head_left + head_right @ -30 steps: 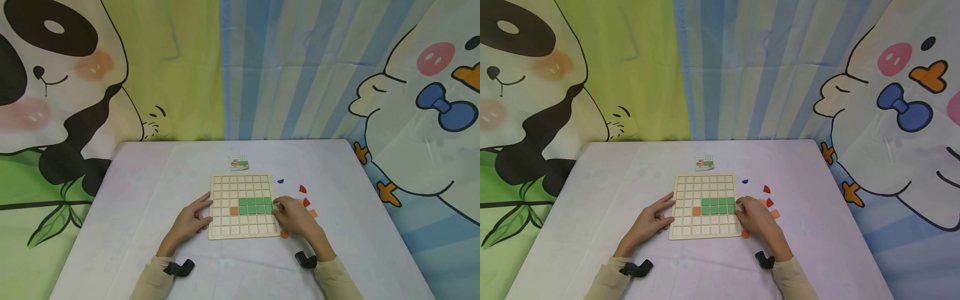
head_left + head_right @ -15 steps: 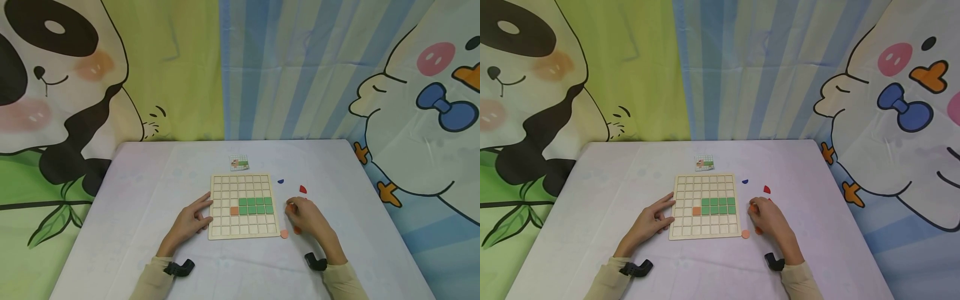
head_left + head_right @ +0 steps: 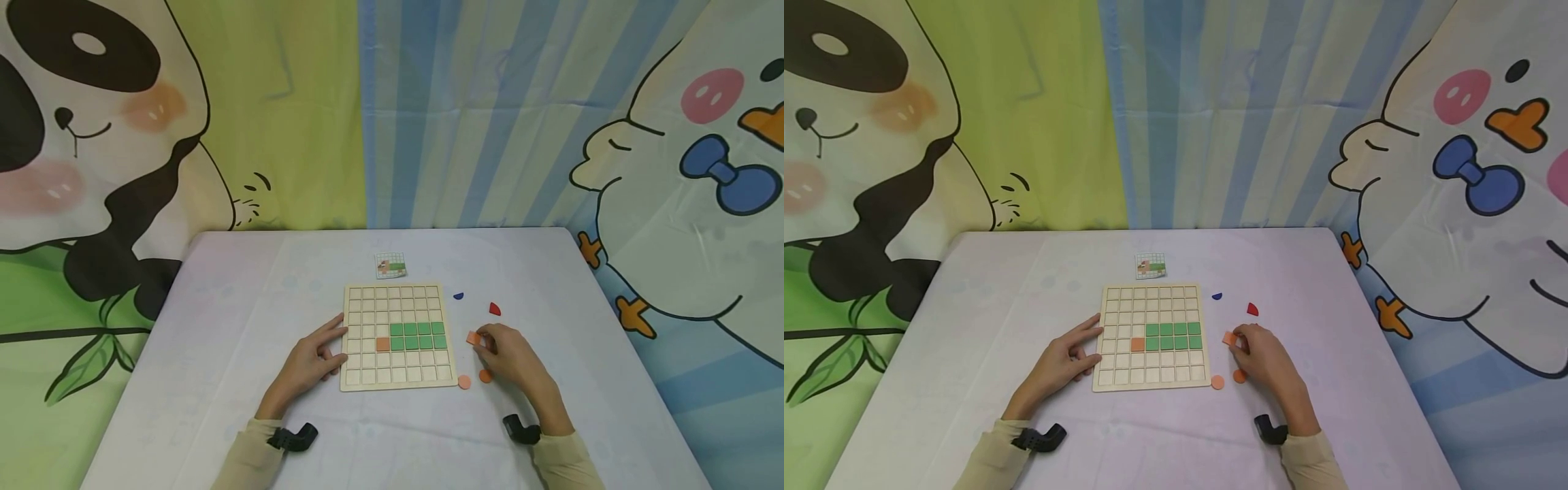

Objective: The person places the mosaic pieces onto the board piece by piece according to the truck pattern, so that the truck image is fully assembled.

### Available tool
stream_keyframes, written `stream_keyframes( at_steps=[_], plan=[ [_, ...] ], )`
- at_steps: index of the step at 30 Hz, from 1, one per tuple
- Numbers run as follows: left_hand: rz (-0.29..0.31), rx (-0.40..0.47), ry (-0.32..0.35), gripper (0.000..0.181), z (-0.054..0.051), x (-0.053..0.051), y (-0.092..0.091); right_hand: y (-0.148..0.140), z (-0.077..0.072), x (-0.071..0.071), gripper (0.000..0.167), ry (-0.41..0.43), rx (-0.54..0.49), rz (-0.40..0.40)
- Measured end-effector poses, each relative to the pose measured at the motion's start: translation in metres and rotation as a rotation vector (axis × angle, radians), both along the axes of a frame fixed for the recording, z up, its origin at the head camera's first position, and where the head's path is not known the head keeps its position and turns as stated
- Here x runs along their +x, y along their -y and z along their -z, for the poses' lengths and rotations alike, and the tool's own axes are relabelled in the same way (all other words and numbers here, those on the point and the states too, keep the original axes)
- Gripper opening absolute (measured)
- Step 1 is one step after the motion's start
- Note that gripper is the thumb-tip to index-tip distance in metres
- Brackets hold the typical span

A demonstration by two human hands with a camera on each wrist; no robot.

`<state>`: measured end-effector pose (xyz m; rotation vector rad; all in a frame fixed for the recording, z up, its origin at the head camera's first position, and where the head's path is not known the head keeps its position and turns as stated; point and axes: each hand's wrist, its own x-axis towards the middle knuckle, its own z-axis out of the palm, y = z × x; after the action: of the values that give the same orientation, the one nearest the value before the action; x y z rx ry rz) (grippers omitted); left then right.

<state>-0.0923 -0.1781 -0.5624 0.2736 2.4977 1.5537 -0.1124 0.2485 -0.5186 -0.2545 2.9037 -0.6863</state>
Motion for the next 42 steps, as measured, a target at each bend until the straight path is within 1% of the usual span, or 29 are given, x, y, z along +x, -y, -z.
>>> stream_keyframes(
  at_steps=[7, 20, 27, 40, 42],
  plan=[
    [0.001, 0.004, 0.001, 0.066, 0.001, 0.0, 0.0, -0.003, 0.001, 0.001, 0.029, -0.002, -0.006, -0.006],
    [-0.007, 0.0, 0.009, 0.066, 0.002, 0.0, 0.0, -0.001, 0.002, 0.003, 0.029, 0.013, -0.001, 0.03],
    [-0.002, -0.005, 0.006, 0.066, 0.0, 0.0, 0.0, 0.0, 0.0, 0.004, 0.027, 0.011, -0.011, 0.029],
    [0.002, -0.006, -0.009, 0.065, 0.0, 0.0, 0.0, 0.006, -0.003, 0.004, 0.034, 0.011, -0.029, 0.033],
    [0.0, -0.008, -0.008, 0.065, 0.0, 0.0, 0.0, 0.007, -0.003, 0.005, 0.035, 0.006, -0.037, 0.022]
  ],
)
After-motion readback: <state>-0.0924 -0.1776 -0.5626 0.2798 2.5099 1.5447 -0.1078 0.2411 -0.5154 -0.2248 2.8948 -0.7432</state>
